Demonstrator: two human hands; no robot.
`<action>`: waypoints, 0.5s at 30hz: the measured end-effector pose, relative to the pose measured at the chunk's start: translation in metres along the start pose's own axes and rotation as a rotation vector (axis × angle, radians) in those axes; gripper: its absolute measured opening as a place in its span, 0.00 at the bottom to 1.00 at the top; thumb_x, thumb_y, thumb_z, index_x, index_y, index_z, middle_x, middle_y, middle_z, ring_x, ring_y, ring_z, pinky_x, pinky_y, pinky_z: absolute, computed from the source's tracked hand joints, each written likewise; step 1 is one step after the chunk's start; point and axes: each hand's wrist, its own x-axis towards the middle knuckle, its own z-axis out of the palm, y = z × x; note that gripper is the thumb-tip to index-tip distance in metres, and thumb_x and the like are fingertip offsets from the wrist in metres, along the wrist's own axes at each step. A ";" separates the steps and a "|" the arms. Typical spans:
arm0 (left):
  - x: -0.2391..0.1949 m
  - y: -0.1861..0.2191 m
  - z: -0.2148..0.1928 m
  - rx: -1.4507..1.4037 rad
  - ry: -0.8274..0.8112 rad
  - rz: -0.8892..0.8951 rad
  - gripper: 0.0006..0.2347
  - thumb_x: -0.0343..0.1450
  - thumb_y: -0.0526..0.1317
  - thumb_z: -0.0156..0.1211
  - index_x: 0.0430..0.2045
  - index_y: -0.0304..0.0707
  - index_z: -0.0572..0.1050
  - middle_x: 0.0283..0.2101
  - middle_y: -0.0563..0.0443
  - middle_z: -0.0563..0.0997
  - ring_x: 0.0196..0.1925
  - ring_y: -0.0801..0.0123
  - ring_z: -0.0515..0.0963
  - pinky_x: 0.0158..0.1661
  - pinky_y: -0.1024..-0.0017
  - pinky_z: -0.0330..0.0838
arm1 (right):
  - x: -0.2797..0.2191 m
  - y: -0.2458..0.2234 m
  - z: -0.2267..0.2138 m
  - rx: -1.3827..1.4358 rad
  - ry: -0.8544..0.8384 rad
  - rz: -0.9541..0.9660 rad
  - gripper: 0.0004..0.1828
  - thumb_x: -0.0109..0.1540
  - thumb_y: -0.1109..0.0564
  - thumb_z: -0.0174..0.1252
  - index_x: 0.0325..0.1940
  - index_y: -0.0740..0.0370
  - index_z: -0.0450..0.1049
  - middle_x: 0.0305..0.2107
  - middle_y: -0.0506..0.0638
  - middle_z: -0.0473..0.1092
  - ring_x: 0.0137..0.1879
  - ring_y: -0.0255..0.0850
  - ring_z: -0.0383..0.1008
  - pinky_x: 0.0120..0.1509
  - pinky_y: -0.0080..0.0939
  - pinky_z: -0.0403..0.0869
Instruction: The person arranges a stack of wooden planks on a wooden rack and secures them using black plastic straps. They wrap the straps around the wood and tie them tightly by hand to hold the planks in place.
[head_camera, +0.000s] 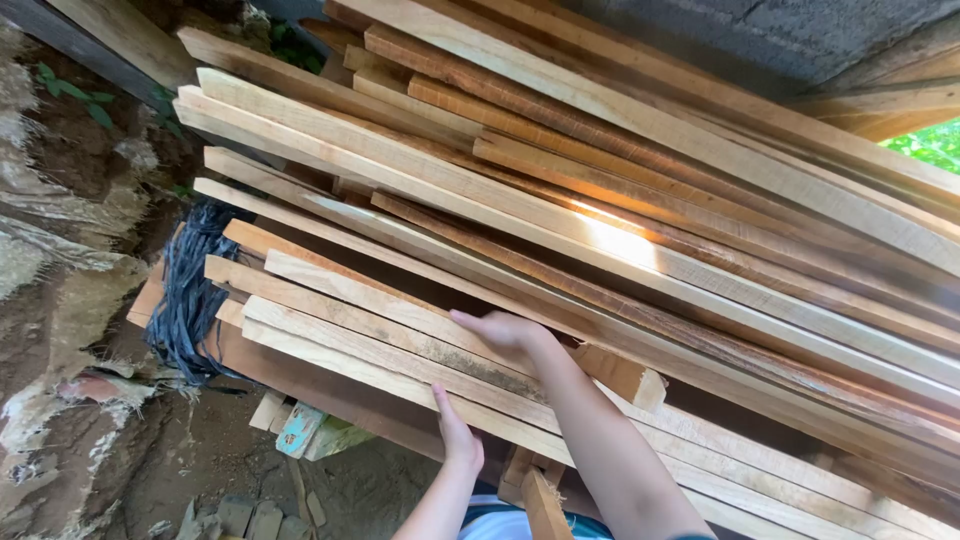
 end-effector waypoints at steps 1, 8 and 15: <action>0.000 -0.004 -0.001 0.001 -0.004 0.008 0.41 0.67 0.66 0.38 0.71 0.36 0.57 0.73 0.39 0.64 0.73 0.54 0.64 0.68 0.62 0.58 | -0.011 0.006 0.000 0.000 0.002 -0.009 0.53 0.57 0.21 0.40 0.76 0.57 0.57 0.75 0.55 0.51 0.80 0.56 0.48 0.80 0.69 0.51; -0.010 -0.022 0.013 0.022 0.062 -0.032 0.35 0.68 0.59 0.50 0.66 0.31 0.63 0.66 0.37 0.72 0.66 0.54 0.73 0.63 0.63 0.67 | -0.016 0.042 -0.004 0.022 0.093 0.011 0.55 0.46 0.26 0.61 0.68 0.64 0.68 0.69 0.60 0.62 0.76 0.57 0.59 0.78 0.61 0.59; -0.012 -0.027 0.016 0.080 0.057 0.105 0.32 0.69 0.54 0.52 0.67 0.36 0.62 0.63 0.40 0.74 0.62 0.59 0.76 0.58 0.68 0.71 | -0.027 0.035 -0.006 -0.093 0.087 0.025 0.53 0.45 0.21 0.55 0.65 0.56 0.74 0.70 0.56 0.63 0.76 0.59 0.59 0.75 0.70 0.60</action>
